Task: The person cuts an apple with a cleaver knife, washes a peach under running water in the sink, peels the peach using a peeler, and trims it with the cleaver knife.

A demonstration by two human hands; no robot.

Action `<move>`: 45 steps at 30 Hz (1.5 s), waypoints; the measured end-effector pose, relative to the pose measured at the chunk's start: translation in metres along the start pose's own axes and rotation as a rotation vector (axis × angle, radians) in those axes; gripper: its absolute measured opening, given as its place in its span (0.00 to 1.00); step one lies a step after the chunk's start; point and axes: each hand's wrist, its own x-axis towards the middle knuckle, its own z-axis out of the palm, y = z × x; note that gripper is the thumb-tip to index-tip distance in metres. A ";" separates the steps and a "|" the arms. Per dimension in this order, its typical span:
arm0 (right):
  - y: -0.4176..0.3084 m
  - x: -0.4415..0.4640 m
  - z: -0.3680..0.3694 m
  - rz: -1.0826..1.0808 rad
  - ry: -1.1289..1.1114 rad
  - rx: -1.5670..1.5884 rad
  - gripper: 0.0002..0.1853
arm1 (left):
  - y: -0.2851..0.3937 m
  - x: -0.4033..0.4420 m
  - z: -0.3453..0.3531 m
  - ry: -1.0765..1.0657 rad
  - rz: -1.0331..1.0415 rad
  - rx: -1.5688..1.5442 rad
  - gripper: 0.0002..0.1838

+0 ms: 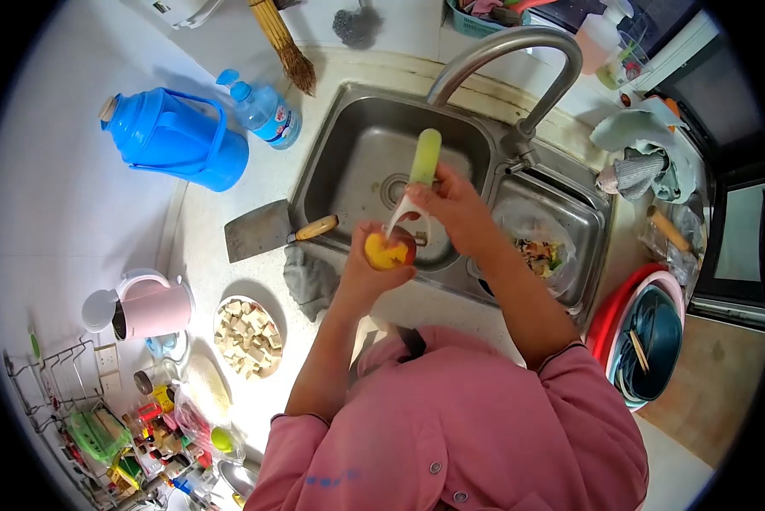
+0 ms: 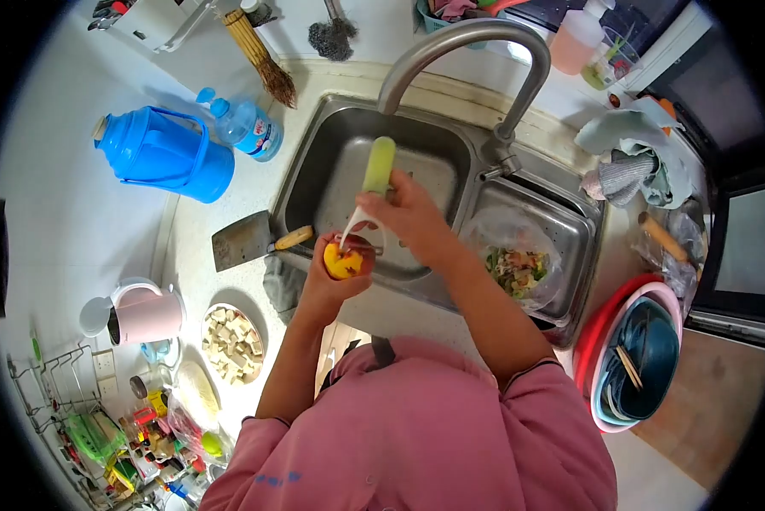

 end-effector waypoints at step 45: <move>0.068 0.052 -0.085 0.002 0.223 -1.524 0.17 | 0.020 -0.010 -0.005 -0.150 0.038 0.105 0.41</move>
